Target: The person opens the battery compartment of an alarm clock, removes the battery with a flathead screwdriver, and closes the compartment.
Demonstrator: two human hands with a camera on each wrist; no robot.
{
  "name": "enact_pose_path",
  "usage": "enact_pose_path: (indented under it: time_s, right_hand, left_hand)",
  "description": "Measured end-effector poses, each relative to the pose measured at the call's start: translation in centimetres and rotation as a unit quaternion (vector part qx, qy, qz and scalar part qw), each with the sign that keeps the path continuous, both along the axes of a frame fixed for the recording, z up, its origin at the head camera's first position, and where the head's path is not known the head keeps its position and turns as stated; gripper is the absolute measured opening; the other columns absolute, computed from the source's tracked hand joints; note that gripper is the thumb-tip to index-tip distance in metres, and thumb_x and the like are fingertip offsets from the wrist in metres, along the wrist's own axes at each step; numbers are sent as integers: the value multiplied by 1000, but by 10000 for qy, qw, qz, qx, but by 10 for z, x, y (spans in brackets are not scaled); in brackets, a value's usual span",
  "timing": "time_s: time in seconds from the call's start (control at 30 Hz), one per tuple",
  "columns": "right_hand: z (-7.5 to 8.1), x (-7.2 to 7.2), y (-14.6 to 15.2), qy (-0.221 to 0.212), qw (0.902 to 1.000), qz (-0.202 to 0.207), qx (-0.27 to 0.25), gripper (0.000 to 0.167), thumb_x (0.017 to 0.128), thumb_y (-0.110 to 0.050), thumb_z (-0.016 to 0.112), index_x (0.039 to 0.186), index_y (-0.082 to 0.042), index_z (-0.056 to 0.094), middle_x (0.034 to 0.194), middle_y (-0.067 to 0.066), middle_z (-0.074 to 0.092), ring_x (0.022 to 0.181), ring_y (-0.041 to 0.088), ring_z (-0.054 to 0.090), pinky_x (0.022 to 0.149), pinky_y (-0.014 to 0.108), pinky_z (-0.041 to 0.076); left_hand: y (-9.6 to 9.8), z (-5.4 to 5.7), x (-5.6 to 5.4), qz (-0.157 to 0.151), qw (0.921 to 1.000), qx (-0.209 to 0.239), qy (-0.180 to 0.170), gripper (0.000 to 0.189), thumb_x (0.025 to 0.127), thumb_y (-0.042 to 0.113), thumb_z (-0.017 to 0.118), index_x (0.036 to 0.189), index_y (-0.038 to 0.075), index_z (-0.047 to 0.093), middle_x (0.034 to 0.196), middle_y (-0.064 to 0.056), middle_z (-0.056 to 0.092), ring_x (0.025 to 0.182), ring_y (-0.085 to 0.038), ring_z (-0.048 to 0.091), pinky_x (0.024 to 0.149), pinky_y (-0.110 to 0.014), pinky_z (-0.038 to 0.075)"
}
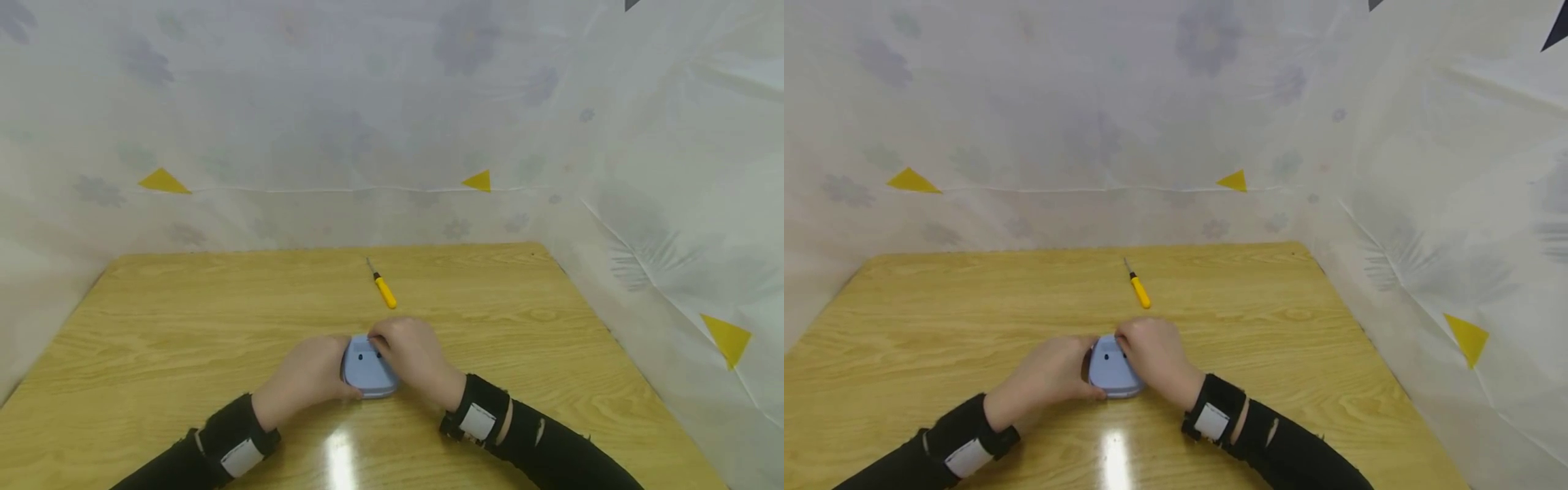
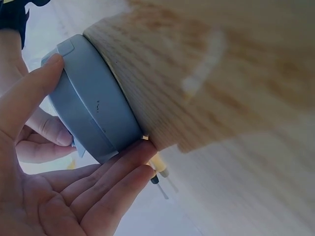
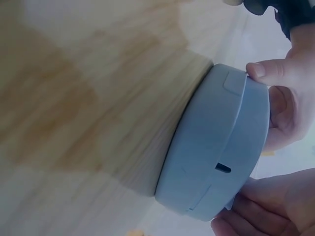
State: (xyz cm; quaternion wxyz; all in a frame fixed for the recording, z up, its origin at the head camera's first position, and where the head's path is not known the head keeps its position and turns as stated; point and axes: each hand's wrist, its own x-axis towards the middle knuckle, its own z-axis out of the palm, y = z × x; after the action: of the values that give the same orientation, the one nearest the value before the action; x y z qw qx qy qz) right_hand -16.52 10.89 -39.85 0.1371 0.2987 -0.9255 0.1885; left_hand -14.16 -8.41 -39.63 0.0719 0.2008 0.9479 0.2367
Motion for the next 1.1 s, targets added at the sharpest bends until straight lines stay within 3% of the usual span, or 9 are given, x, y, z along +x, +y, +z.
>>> enact_pose_path:
  time_s: [0.4, 0.67, 1.1]
  right_hand:
    - [4, -5, 9, -488, 9985, -228, 0, 5, 97, -14, 78, 98, -12, 83, 94, 1, 82, 83, 14, 77, 72, 28, 63]
    - [4, -12, 21, -826, 9950, -562, -64, 6, 97, -14, 78, 99, -12, 82, 96, 2, 82, 84, 16, 76, 74, 31, 64]
    - [3, -30, 46, -612, 9929, -1021, -48, 6, 96, -12, 78, 95, -9, 83, 91, 4, 82, 79, 17, 75, 70, 34, 62]
  left_hand:
    - [-2, -3, 0, -99, 9999, 59, -42, 70, 66, 30, 102, 120, 0, 71, 106, -10, 79, 92, -20, 73, 84, -44, 63]
    - [-2, -3, 0, -49, 9999, 99, -71, 75, 66, 30, 103, 126, -2, 70, 112, -13, 79, 97, -23, 74, 90, -45, 64]
    - [0, -1, 0, 63, 9998, -91, -175, 81, 65, 36, 103, 129, -1, 69, 117, -14, 78, 104, -26, 75, 95, -47, 63]
